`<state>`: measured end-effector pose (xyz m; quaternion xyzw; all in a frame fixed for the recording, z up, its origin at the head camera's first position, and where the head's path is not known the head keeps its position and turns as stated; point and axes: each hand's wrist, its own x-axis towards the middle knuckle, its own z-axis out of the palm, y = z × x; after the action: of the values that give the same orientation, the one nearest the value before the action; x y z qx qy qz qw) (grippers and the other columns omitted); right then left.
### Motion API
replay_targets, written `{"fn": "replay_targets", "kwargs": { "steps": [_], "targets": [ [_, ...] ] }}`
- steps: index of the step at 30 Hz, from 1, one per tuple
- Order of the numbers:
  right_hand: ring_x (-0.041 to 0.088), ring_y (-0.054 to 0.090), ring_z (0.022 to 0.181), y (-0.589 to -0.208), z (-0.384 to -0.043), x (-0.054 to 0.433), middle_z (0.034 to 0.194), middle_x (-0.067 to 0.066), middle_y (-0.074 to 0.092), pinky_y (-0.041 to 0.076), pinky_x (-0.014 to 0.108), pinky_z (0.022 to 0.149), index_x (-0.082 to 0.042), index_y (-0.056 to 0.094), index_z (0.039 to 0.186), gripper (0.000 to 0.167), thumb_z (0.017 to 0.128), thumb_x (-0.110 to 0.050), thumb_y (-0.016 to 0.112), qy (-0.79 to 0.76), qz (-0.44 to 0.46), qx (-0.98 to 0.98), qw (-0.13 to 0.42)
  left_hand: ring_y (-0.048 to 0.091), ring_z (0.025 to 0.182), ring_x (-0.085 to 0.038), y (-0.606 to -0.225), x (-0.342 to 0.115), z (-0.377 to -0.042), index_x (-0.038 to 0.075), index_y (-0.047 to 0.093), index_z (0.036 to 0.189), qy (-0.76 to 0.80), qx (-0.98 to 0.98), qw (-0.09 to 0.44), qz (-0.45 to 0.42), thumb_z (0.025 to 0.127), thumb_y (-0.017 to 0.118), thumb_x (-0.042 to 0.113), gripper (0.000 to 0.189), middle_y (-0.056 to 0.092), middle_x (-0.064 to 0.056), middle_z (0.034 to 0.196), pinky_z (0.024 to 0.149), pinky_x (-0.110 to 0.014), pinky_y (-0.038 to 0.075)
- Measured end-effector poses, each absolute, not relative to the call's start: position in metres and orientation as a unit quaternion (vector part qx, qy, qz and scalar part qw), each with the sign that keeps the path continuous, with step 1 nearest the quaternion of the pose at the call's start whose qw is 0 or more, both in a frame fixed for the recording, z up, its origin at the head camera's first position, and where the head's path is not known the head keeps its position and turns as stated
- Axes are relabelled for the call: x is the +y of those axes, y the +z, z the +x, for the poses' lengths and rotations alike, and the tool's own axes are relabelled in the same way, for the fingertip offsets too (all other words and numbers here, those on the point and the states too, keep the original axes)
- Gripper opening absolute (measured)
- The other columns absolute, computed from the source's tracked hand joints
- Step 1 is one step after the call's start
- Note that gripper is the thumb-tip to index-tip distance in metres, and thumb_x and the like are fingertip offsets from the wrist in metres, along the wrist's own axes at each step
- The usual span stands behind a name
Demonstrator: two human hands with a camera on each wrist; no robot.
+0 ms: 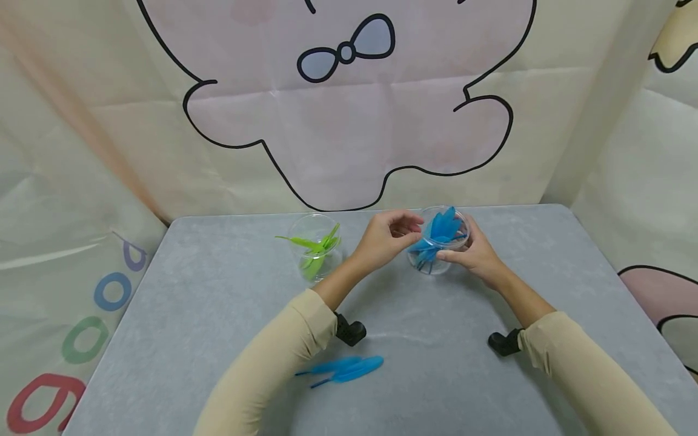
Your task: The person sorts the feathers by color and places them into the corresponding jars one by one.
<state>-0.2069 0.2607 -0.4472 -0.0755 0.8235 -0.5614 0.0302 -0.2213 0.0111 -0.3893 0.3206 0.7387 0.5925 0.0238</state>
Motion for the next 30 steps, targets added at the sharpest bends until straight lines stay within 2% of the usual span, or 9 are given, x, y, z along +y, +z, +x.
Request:
{"fn": "replay_targets", "kwargs": {
  "steps": [5,10,14,23,30],
  "targets": [
    [0.045,0.028,0.142,-0.447,-0.206,0.261,0.158,0.022,0.025,0.029,0.065,0.109,-0.011,0.013,0.158,0.096,0.087,-0.011,0.077,-0.559,-0.068,0.826,0.032,0.066,0.082,-0.013,-0.397,-0.004,-0.209,-0.004,0.068,0.112,0.587,0.735,0.055,0.336,0.091,0.071,0.001,0.022,0.071,-0.011,0.096,0.075,-0.025,0.056],
    [0.044,0.027,0.143,-0.447,-0.207,0.261,0.159,0.022,0.024,0.029,0.065,0.11,-0.012,0.011,0.159,0.097,0.087,-0.009,0.077,-0.561,-0.067,0.824,0.036,0.065,0.081,-0.011,-0.405,-0.019,-0.195,-0.001,0.07,0.111,0.58,0.735,0.081,0.343,0.091,0.071,0.002,0.02,0.071,-0.009,0.094,0.074,-0.027,0.056],
    [0.044,0.023,0.145,-0.446,-0.208,0.261,0.161,0.022,0.019,0.028,0.065,0.11,-0.011,0.009,0.159,0.099,0.087,-0.007,0.076,-0.556,-0.065,0.827,0.04,0.064,0.082,-0.008,-0.413,-0.033,-0.186,0.001,0.07,0.109,0.577,0.738,0.089,0.338,0.091,0.071,0.004,0.018,0.071,-0.008,0.094,0.075,-0.027,0.056],
    [0.042,0.017,0.148,-0.446,-0.208,0.262,0.163,0.02,0.013,0.029,0.064,0.11,-0.014,0.008,0.16,0.1,0.087,-0.007,0.076,-0.556,-0.067,0.827,0.044,0.064,0.08,-0.011,-0.428,-0.059,-0.168,0.0,0.071,0.106,0.563,0.741,0.106,0.351,0.089,0.073,0.003,0.018,0.071,-0.008,0.092,0.073,-0.027,0.056],
    [0.042,0.022,0.146,-0.447,-0.209,0.263,0.162,0.02,0.017,0.029,0.064,0.11,-0.013,0.008,0.16,0.1,0.087,-0.007,0.077,-0.56,-0.064,0.825,0.047,0.064,0.082,-0.01,-0.439,-0.078,-0.154,-0.004,0.07,0.107,0.545,0.741,0.145,0.363,0.089,0.072,0.002,0.019,0.071,-0.005,0.093,0.074,-0.027,0.056]
  ]
}}
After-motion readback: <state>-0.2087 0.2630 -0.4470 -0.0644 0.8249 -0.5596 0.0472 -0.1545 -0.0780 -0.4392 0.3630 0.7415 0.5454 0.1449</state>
